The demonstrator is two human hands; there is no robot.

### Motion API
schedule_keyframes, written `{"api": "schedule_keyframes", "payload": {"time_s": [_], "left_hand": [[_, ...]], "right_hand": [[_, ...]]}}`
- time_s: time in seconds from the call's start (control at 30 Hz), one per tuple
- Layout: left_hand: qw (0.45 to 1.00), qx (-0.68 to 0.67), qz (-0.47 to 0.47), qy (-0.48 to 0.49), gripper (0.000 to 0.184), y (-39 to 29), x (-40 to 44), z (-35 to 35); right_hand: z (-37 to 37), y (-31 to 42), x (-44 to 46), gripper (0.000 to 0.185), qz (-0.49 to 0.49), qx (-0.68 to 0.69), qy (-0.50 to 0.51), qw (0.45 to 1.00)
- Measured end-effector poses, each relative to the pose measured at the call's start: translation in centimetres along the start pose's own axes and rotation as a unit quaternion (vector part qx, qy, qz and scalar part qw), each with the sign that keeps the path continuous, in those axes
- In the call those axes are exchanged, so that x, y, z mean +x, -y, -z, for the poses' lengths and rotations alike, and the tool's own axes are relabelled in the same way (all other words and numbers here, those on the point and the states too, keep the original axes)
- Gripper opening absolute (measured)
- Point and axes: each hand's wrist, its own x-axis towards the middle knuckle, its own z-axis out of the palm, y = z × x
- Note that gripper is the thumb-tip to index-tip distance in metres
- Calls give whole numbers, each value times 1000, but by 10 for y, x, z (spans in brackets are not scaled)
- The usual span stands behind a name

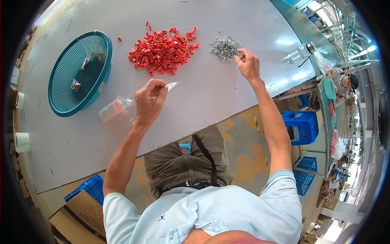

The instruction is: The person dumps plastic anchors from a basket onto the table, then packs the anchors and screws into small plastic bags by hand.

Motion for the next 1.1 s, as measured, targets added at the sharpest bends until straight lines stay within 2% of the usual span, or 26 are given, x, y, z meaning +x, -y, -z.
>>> {"api": "schedule_keyframes", "payload": {"time_s": [0.17,0.23,0.3,0.37,0.43,0.53,0.57,0.67,0.77,0.93,1.03,1.1], "left_hand": [[1000,0,4,4,7,-3,0,-1],[1000,3,1,10,6,-3,-1,1],[1000,25,-12,5,6,2,0,2],[1000,24,1,5,6,5,-1,3],[999,43,5,15,5,8,-1,3],[999,4,7,39,6,11,-1,0],[999,-5,17,40,6,9,-1,-1],[999,-10,23,32,9,8,1,-2],[999,-4,23,22,10,11,-1,3],[999,40,-1,17,10,22,3,12],[1000,2,-18,12,10,37,4,2],[999,13,-18,29,11,36,8,14]], "right_hand": [[-13,7,32,46,-58,-56,21,997],[-27,-4,42,37,-16,-73,4,997],[-30,-3,50,26,-17,-28,31,999],[-37,-11,50,22,24,-20,-7,999],[-44,-13,55,17,7,-88,-31,996],[-31,2,52,13,-45,-88,31,995],[-27,4,51,13,-50,-90,24,994],[-17,14,48,15,-94,-54,106,988],[-10,21,45,16,-77,-56,117,989],[-29,15,46,12,-38,-111,66,991],[-29,8,58,13,-4,-95,-14,995],[-41,16,46,14,-19,-73,20,997]]}}
